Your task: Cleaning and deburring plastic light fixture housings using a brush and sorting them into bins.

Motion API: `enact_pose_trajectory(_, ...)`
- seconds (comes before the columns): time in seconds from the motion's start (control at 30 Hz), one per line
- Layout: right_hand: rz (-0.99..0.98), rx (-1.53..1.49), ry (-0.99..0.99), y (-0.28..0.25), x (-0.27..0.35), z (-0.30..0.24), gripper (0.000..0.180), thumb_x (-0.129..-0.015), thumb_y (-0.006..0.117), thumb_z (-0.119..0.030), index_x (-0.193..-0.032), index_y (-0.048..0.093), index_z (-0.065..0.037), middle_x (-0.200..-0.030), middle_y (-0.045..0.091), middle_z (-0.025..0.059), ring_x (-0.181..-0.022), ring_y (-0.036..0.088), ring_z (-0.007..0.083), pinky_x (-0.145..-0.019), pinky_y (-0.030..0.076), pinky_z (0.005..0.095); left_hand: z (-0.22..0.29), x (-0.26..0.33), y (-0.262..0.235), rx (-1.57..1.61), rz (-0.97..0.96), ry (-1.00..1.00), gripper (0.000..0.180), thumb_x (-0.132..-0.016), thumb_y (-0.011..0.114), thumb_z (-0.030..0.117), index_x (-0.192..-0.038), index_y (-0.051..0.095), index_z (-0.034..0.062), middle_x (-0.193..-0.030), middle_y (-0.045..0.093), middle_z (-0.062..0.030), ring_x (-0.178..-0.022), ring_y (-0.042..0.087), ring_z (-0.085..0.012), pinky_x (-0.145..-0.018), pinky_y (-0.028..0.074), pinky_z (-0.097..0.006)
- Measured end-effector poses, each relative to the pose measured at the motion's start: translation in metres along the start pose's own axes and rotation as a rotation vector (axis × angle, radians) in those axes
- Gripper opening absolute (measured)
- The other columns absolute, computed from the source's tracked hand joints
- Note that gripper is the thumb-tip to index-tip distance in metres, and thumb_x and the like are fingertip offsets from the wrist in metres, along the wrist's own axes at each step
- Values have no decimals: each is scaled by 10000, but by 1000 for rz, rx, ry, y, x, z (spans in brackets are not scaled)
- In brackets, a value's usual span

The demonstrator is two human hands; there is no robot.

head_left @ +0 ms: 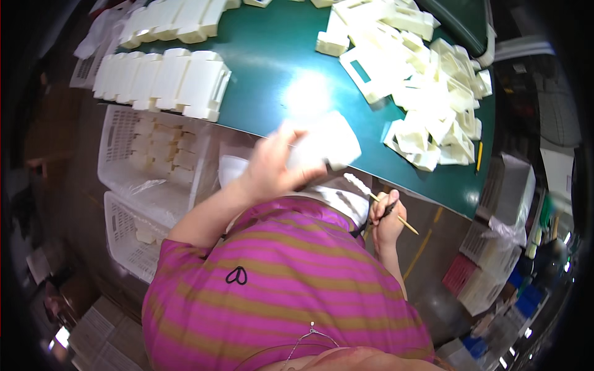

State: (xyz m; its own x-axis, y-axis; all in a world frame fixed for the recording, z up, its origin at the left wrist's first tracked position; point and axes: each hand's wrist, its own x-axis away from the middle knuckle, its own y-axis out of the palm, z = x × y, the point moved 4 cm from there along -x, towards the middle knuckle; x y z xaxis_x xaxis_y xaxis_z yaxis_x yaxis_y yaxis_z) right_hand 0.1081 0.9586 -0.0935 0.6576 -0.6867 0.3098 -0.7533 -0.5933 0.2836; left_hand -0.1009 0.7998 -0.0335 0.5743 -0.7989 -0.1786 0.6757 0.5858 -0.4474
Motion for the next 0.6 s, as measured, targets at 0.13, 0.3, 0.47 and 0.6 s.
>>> enact_pose_trajectory(0.13,-117,65,-28,1,-8,2,477,-975,321,-247,-551,389,-41,-501,392,43,-380,318,79,-370,247,208,-15,-25,-57,-451,233,-188,416,-715,722,215,-982,494,-8,-1082,559,-191,-951,576,-297,-802,451,-371)
enact_pose_trajectory(0.3,-187,79,-8,9,-10,10,482,-972,333,-248,-549,417,-32,-499,416,44,-380,323,67,-376,240,206,-43,-37,-71,-940,481,-105,349,-711,711,260,-899,527,30,-1200,473,-126,-1185,370,-322,-930,349,-424)
enact_pose_trajectory(0.47,-186,71,38,7,-5,17,484,-969,339,-244,-545,425,-29,-503,425,46,-385,329,71,-382,245,207,-45,-46,-83,-1088,555,-183,389,-712,707,302,-950,528,52,-1235,443,-100,-1224,336,-278,-968,276,-455)
enact_pose_trajectory(0.6,-128,56,38,-10,-6,21,477,-969,337,-240,-550,430,-33,-504,419,43,-387,328,68,-381,247,203,-31,-76,-86,-1117,562,-39,483,-724,689,315,-1089,496,64,-1210,460,-91,-1199,365,-270,-960,270,-454)
